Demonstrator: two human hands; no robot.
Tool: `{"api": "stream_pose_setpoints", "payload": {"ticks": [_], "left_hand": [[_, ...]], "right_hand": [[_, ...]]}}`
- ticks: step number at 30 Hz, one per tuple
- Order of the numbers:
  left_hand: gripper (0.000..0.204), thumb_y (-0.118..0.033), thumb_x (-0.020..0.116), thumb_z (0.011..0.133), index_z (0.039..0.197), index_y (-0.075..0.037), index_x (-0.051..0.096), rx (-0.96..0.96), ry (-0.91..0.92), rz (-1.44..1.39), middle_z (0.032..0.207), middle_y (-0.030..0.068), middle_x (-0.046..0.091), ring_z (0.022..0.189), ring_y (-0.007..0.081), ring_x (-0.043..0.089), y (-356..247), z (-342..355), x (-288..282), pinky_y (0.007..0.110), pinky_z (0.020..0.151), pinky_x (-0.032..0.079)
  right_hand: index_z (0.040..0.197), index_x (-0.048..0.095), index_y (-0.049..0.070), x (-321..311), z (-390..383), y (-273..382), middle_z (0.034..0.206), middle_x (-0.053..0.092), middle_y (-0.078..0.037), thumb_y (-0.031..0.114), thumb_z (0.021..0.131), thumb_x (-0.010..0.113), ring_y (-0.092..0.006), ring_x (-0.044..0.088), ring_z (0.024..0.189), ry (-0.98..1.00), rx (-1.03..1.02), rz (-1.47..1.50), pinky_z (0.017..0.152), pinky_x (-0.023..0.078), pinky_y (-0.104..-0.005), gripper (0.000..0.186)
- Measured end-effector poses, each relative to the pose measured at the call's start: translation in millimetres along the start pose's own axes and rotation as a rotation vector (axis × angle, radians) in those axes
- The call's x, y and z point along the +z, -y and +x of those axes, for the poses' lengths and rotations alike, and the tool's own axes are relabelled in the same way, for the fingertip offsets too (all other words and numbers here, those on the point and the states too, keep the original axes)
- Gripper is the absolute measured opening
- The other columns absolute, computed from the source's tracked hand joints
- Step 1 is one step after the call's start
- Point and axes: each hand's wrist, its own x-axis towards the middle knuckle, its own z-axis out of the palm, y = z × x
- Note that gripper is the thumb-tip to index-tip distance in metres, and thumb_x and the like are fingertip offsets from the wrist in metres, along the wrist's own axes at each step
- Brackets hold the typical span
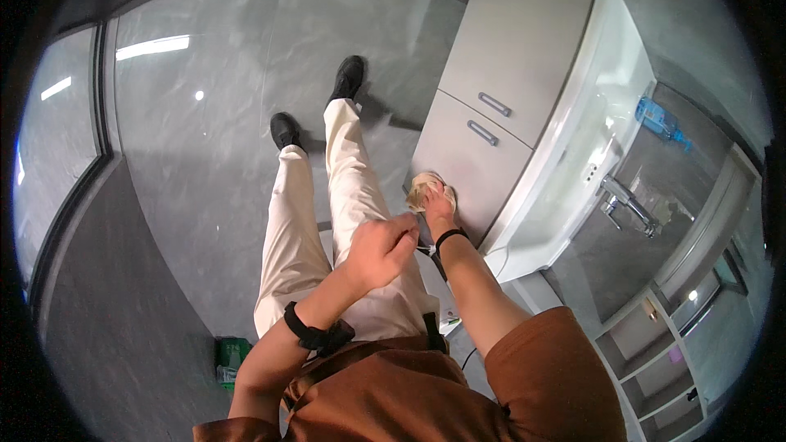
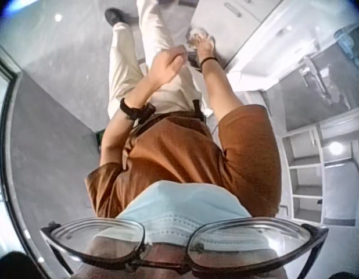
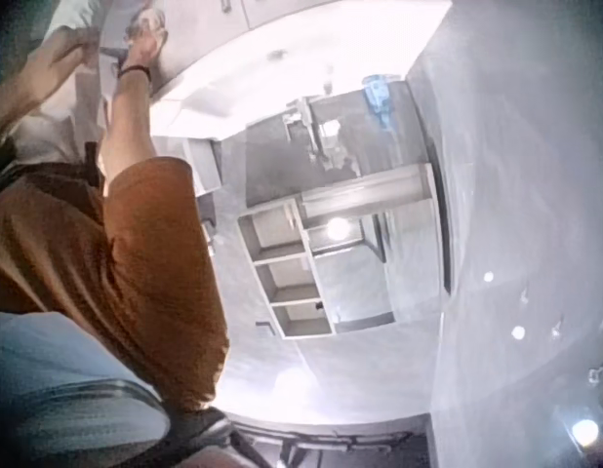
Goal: Cleaning bathroom walls, mirrors, and surfaces with a cloth.
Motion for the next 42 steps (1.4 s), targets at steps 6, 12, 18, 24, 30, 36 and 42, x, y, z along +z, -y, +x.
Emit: {"api": "stream_pose_setpoints", "payload": {"ticks": [6, 12, 18, 24, 30, 36, 42], "left_hand": [[0.017, -0.016, 0.049, 0.091, 0.087, -0.002, 0.059, 0.05, -0.066, -0.012, 0.071, 0.0157, 0.06, 0.066, 0.0344, 0.062, -52, 0, -3, 0.039, 0.063, 0.048], [0.015, -0.019, 0.054, 0.088, 0.088, -0.006, 0.061, 0.043, -0.159, -0.006, 0.064, 0.0155, 0.061, 0.061, 0.0385, 0.063, -78, -10, -18, 0.046, 0.058, 0.048], [0.015, -0.02, 0.053, 0.088, 0.088, -0.008, 0.062, 0.138, -0.154, -0.096, 0.065, 0.0152, 0.062, 0.062, 0.0386, 0.062, -84, -22, -25, 0.047, 0.059, 0.048], [0.017, -0.021, 0.053, 0.088, 0.087, -0.007, 0.061, -0.026, -0.293, -0.041, 0.065, 0.0159, 0.062, 0.063, 0.039, 0.062, -51, -53, -82, 0.047, 0.06, 0.049], [0.016, -0.016, 0.051, 0.09, 0.086, -0.003, 0.059, 0.015, -0.275, -0.094, 0.067, 0.0128, 0.059, 0.059, 0.0299, 0.06, -66, -64, -79, 0.04, 0.059, 0.047], [0.014, -0.019, 0.054, 0.088, 0.088, -0.008, 0.062, 0.221, -0.195, -0.212, 0.062, 0.0167, 0.059, 0.061, 0.0391, 0.062, -115, -79, -37, 0.048, 0.059, 0.048], [0.014, -0.02, 0.055, 0.087, 0.088, -0.008, 0.062, 0.205, -0.158, -0.19, 0.061, 0.0171, 0.058, 0.058, 0.039, 0.06, -116, -87, -39, 0.048, 0.056, 0.047]], "right_hand": [[0.158, 0.025, 0.011, -75, -80, -91, 0.167, 0.019, -0.009, 0.025, 0.106, 0.026, -0.0291, 0.018, 0.153, 0.006, 0.121, 0.036, 0.12, 0.0, -0.0618, 0.054], [0.157, 0.03, 0.014, -120, -84, -165, 0.165, 0.027, -0.006, 0.024, 0.106, 0.026, -0.0276, 0.022, 0.152, -0.161, 0.385, 0.057, 0.121, 0.002, -0.0599, 0.052], [0.156, 0.031, 0.014, -3, 24, -185, 0.164, 0.029, -0.006, 0.02, 0.106, 0.021, -0.0207, 0.025, 0.151, 0.125, 0.551, -1.117, 0.123, 0.004, -0.0536, 0.052], [0.155, 0.035, 0.013, -216, -30, -164, 0.163, 0.032, -0.006, 0.018, 0.103, 0.025, -0.0176, 0.034, 0.148, -0.131, 0.239, 0.246, 0.123, 0.002, -0.0479, 0.053], [0.152, 0.039, 0.009, -213, -107, -180, 0.16, 0.037, -0.008, 0.02, 0.101, 0.032, -0.0189, 0.037, 0.146, -0.145, 0.206, 0.213, 0.123, 0.006, -0.0462, 0.052], [0.143, 0.052, 0.009, -196, -213, -201, 0.147, 0.054, -0.004, 0.026, 0.103, 0.033, -0.0177, 0.042, 0.141, -0.145, 0.213, -0.002, 0.122, 0.008, -0.044, 0.048], [0.147, 0.048, 0.009, -207, -238, -204, 0.15, 0.051, -0.006, 0.036, 0.104, 0.032, -0.0176, 0.041, 0.142, -0.102, 0.2, 0.01, 0.123, 0.005, -0.0444, 0.054]]}}
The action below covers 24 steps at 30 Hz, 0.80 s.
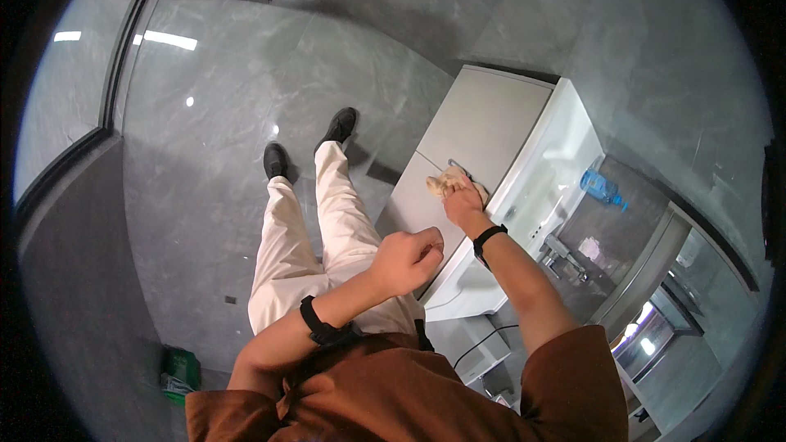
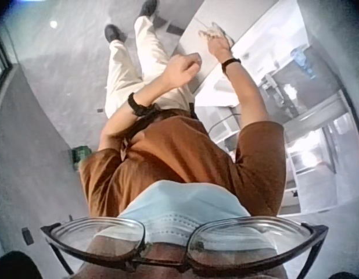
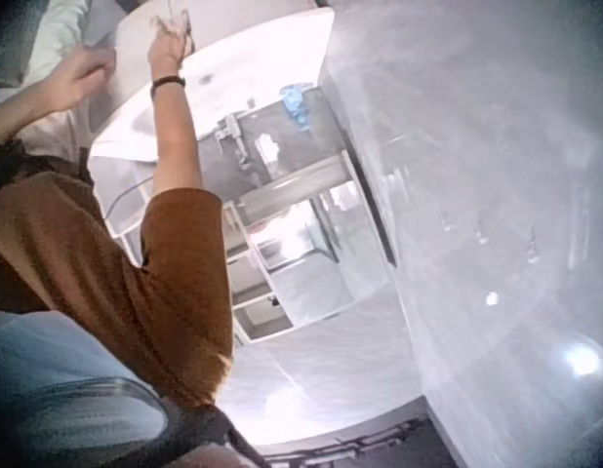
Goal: Cleaning bathroom walls, mirrors, and surfaces with a cloth.
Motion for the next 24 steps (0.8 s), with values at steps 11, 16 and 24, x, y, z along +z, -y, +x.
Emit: {"api": "stream_pose_setpoints", "payload": {"ticks": [11, 16, 24], "left_hand": [[0.015, -0.02, 0.055, 0.087, 0.088, -0.007, 0.063, -0.115, 0.045, -0.059, 0.063, 0.0173, 0.06, 0.061, 0.0387, 0.062, 5, 33, -16, 0.048, 0.058, 0.048], [0.015, -0.02, 0.056, 0.088, 0.09, -0.008, 0.065, -0.151, 0.046, -0.092, 0.066, 0.0182, 0.063, 0.066, 0.0393, 0.065, 12, 63, -12, 0.048, 0.061, 0.05], [0.016, -0.022, 0.057, 0.089, 0.09, -0.008, 0.066, -0.198, 0.161, -0.062, 0.068, 0.0192, 0.064, 0.066, 0.0399, 0.065, 14, 106, -14, 0.049, 0.062, 0.051]], "right_hand": [[0.149, 0.046, 0.008, -12, 93, 10, 0.153, 0.047, -0.009, 0.047, 0.104, 0.03, -0.0219, 0.038, 0.145, 0.089, -0.007, 0.196, 0.123, 0.002, -0.047, 0.062], [0.15, 0.042, 0.012, 18, 178, 29, 0.152, 0.044, -0.006, 0.049, 0.103, 0.03, -0.0177, 0.029, 0.148, 0.061, 0.044, 0.218, 0.122, 0.003, -0.0472, 0.061], [0.16, 0.019, 0.015, 56, 259, -37, 0.168, 0.017, -0.001, 0.042, 0.106, 0.022, -0.0136, 0.013, 0.154, 0.14, 0.115, 0.076, 0.122, -0.001, -0.049, 0.06]]}}
